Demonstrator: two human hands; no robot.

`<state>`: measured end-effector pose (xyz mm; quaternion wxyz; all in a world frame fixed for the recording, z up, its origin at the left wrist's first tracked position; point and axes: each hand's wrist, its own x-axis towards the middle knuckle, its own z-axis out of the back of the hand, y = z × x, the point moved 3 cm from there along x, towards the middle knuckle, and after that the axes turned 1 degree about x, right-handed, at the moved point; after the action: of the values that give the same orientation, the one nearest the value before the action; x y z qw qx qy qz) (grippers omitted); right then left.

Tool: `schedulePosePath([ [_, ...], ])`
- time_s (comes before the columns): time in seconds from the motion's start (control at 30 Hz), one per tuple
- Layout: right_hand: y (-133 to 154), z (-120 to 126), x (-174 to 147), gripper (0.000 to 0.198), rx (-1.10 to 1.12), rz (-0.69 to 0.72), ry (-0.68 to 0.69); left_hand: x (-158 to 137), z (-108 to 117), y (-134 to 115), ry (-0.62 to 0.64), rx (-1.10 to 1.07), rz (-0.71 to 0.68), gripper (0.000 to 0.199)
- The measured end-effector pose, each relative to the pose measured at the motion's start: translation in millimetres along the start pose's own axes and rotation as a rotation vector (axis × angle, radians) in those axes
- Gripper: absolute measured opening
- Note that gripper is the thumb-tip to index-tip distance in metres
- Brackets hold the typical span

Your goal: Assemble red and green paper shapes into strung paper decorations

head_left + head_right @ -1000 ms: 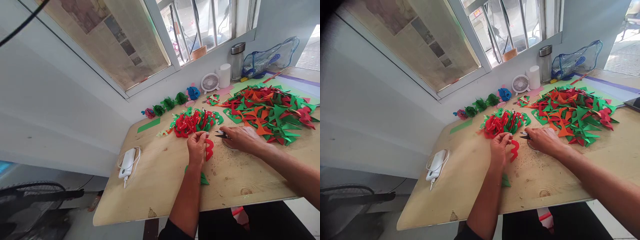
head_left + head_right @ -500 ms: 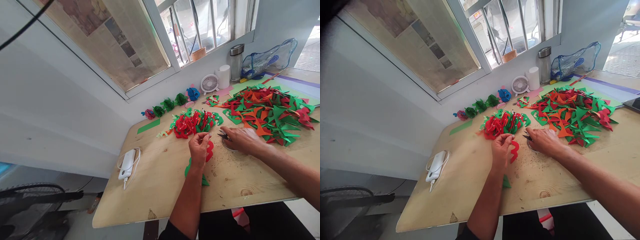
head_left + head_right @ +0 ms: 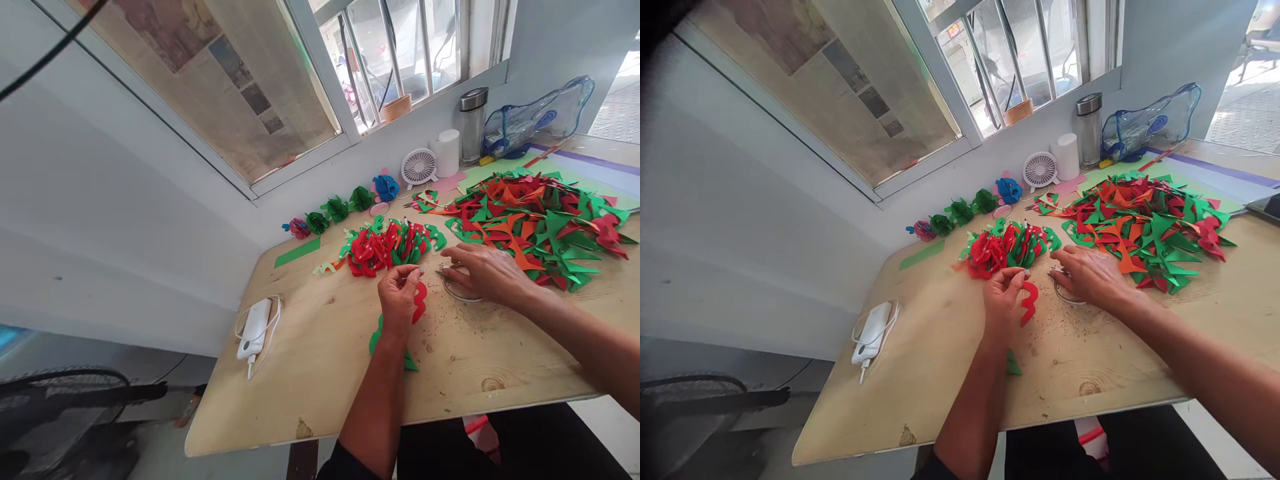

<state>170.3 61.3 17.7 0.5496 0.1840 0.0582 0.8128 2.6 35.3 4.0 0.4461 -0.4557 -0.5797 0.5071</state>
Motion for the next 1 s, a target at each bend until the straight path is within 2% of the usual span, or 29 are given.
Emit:
schedulePosePath([
  [0.17, 12, 5, 0, 0.020, 0.428, 0.151, -0.060, 0, -3, 2, 0.063, 0.000, -0.032, 0.016],
  [0.27, 15, 3, 2, 0.017, 0.550, 0.194, -0.064, -1, -5, 3, 0.091, 0.026, -0.025, 0.019],
  [0.6, 15, 3, 2, 0.015, 0.589, 0.145, -0.050, -3, -7, 3, 0.133, 0.091, -0.059, 0.022],
  [1.0, 15, 1, 3, 0.012, 0.587, 0.091, -0.040, -4, -8, 3, 0.106, 0.084, -0.043, 0.021],
])
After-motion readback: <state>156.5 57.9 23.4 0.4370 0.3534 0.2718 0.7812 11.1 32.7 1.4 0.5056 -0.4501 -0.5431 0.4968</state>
